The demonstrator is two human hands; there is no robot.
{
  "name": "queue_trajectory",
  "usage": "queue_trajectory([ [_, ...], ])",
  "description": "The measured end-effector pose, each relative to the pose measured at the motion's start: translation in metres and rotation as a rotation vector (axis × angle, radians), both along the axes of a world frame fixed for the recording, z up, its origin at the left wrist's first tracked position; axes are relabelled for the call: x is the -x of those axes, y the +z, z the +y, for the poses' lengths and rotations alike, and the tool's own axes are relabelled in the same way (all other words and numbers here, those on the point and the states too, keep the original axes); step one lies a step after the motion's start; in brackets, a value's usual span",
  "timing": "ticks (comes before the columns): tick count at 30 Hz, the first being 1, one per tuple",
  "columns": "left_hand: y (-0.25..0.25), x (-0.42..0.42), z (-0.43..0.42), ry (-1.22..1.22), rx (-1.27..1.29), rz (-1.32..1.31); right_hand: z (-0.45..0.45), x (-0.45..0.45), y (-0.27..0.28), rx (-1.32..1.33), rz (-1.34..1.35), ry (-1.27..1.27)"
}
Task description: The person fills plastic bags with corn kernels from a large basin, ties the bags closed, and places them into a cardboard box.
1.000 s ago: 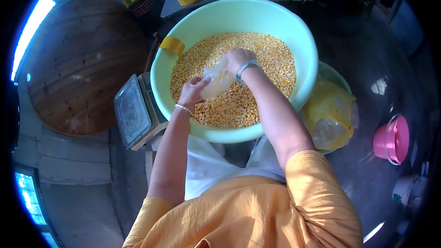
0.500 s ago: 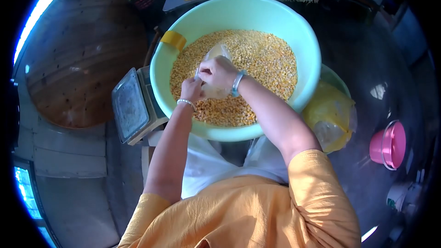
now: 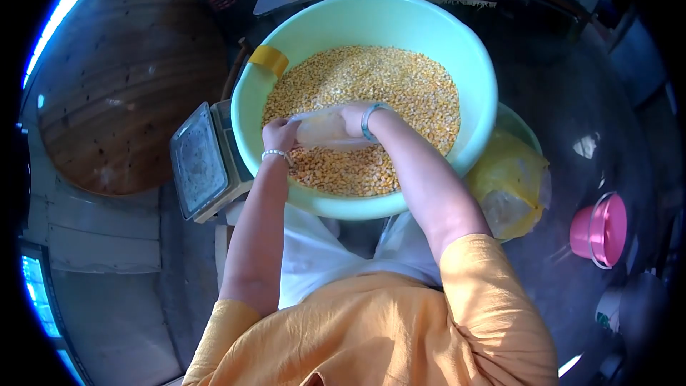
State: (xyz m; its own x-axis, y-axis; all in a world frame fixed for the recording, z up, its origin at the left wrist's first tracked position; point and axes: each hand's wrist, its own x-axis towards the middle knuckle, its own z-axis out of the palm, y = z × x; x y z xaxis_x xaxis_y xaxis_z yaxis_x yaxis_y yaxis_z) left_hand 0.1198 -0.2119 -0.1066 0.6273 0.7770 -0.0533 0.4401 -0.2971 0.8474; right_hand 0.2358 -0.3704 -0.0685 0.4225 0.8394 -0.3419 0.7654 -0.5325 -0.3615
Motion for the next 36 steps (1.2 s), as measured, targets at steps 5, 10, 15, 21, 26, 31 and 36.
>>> queue_trajectory([
  [5,0.056,0.011,-0.045,-0.170,-0.696,-0.359,0.014,-0.017,-0.043,-0.136,0.027,0.084],
  [10,0.038,-0.002,-0.069,-0.606,-0.700,0.057,0.006,-0.002,-0.005,-0.049,0.112,0.091],
  [15,0.021,-0.007,-0.053,-0.756,-0.742,0.671,0.000,-0.001,-0.002,0.015,0.101,0.019],
  [21,0.036,0.007,-0.026,-0.946,-0.802,0.807,0.001,-0.008,-0.003,0.141,0.201,-0.024],
  [26,0.041,0.008,-0.023,-0.972,-0.799,0.785,0.008,-0.006,-0.005,-0.159,-0.025,0.107],
  [31,0.046,0.020,-0.032,-0.920,-1.009,0.295,0.010,0.006,0.001,-0.627,-0.094,0.178],
  [36,0.047,0.027,-0.025,-0.945,-1.140,0.156,0.019,-0.014,-0.040,-0.780,-0.221,0.192],
])
